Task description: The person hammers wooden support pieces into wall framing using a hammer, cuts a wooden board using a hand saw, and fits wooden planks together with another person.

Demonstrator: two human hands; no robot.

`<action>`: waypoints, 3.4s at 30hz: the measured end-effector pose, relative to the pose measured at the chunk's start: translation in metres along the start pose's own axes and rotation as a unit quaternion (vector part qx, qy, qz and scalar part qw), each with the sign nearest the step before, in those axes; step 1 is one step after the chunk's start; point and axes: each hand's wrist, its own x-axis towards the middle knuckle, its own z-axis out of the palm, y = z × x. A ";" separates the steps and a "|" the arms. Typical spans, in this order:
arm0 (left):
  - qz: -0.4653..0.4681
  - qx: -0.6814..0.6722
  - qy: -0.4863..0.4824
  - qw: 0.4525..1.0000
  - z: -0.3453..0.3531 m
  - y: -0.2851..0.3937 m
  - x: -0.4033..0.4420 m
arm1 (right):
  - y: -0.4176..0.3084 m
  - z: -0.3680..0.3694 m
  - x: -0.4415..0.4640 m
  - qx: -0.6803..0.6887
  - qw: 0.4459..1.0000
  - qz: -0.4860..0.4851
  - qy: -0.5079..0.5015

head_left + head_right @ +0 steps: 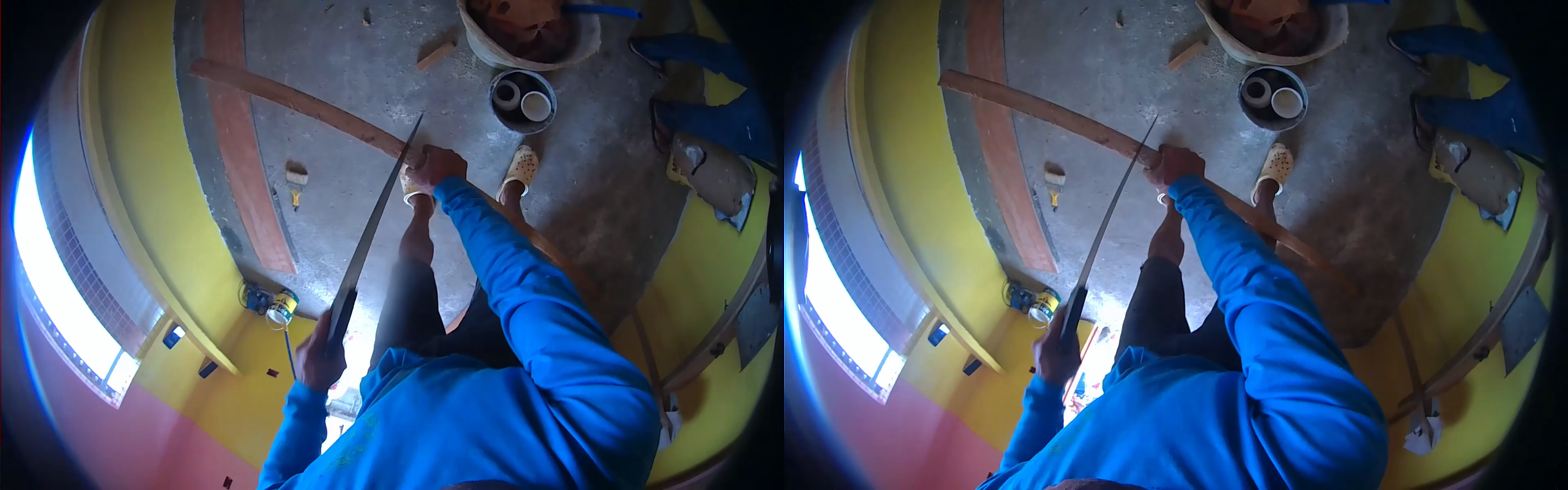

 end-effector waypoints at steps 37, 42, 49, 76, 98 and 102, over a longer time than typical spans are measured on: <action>0.013 0.027 0.039 0.999 0.055 -0.006 0.075 | 0.004 0.022 0.001 -0.020 0.998 -0.018 0.065; -0.023 0.021 0.007 0.999 0.042 0.008 0.043 | 0.013 0.031 -0.004 -0.021 0.996 -0.044 0.069; -0.019 -0.035 0.023 0.999 0.067 0.009 0.092 | 0.010 0.036 -0.013 -0.008 0.994 -0.042 0.099; -0.017 -0.091 0.019 0.996 0.074 0.024 0.105 | 0.008 0.013 -0.010 -0.062 0.994 -0.030 -0.089; 0.060 -0.121 0.089 0.987 0.106 0.037 0.155 | 0.021 0.012 0.013 -0.049 0.987 -0.030 -0.150; -0.081 0.024 -0.074 0.994 0.068 -0.011 0.022 | 0.028 0.015 0.030 -0.020 0.990 -0.046 -0.134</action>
